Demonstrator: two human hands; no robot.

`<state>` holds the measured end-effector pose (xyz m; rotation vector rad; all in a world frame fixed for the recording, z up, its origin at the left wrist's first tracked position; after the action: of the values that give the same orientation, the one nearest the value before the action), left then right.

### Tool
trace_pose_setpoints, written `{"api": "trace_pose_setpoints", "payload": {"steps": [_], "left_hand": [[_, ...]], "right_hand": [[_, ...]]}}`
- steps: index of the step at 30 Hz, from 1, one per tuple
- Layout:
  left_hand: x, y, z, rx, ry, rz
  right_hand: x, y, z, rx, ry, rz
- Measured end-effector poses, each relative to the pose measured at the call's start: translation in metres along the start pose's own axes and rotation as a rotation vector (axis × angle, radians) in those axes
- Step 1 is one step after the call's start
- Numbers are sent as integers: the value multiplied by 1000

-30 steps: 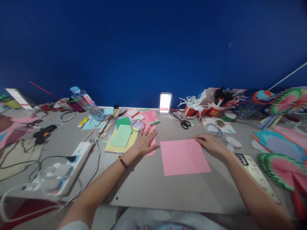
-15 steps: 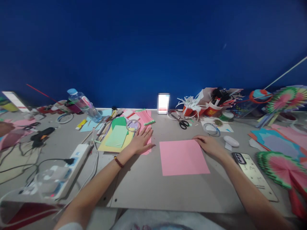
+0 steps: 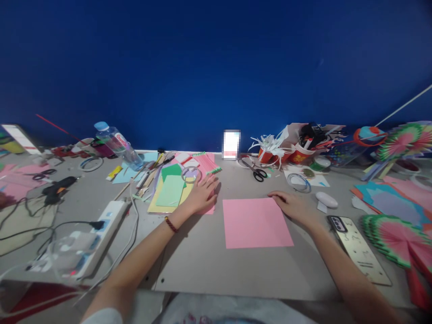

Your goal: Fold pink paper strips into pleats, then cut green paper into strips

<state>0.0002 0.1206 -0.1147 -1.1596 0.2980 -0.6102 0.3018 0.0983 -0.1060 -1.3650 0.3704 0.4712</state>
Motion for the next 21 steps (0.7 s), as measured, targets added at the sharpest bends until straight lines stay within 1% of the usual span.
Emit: {"api": "trace_pose_setpoints", "payload": {"steps": [2,3,4,7,10,14,17,21], "left_hand": [[-3,-13,-1,27,1,-32],[-2,-16,-2,5,27,-74],[0,-18,-4,-41,69,-130],[2,-17,-13,-178,146,-259],[-3,-11,-21,-227,146,-300],[-4,-7,-30,-196,193,-307],[-2,-9,-35,-150,172,-250],[2,-17,-40,-98,148,-200]], "right_hand": [[0,2,0,-5,13,2],[1,3,0,-2,21,7],[1,3,0,5,29,16],[1,4,-1,31,48,44],[3,5,-1,46,57,60],[6,7,-2,59,67,70],[10,10,-2,73,71,82],[16,11,-2,169,74,136]]}}
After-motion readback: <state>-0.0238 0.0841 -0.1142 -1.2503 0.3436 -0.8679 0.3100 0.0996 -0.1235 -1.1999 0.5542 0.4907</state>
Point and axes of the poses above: each hand's wrist, its own z-axis towards the middle knuckle, its own y-axis out of the palm, x = y × z, the point moved 7 cm from there along z, towards the middle knuckle, and after that the axes turned 14 degrees about x, right-handed, at the moved point
